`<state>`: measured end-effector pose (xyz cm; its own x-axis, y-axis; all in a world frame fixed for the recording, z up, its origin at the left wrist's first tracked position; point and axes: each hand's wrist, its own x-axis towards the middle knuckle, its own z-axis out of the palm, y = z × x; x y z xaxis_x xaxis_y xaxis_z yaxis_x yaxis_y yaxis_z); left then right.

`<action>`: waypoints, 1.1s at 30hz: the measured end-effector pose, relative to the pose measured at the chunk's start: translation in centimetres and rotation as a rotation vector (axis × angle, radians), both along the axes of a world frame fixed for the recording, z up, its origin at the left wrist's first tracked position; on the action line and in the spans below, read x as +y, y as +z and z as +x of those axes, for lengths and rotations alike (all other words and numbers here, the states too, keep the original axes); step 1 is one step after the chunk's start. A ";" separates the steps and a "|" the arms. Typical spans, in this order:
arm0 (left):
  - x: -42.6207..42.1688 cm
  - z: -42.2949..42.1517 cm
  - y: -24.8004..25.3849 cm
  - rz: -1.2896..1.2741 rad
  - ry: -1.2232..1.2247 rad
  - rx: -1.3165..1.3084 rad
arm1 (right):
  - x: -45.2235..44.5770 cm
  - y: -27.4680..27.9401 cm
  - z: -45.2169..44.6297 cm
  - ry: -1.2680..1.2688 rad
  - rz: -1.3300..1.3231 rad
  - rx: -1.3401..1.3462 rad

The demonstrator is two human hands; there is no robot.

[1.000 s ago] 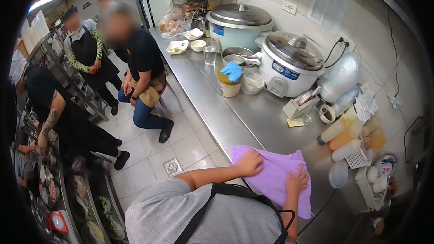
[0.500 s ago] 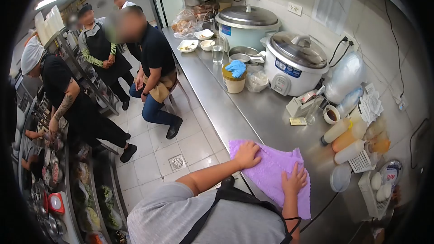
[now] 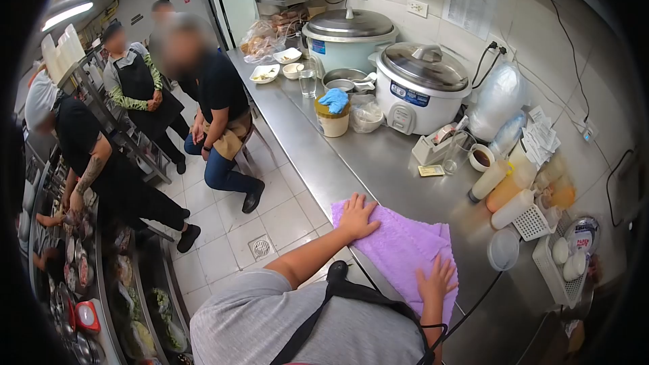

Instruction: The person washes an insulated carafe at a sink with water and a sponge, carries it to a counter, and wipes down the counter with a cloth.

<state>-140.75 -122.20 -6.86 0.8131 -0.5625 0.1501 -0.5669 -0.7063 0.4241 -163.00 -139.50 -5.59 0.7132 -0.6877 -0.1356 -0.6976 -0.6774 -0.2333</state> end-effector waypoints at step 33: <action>0.0 -0.2 -0.2 -0.179 0.056 -0.137 | -0.1 -1.6 -1.8 0.140 -0.120 -0.271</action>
<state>-140.99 -122.22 -7.10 0.8075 -0.4719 0.3540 -0.5898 -0.6587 0.4672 -164.79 -139.60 -7.24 0.8012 -0.5797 0.1483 -0.5188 -0.7965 -0.3105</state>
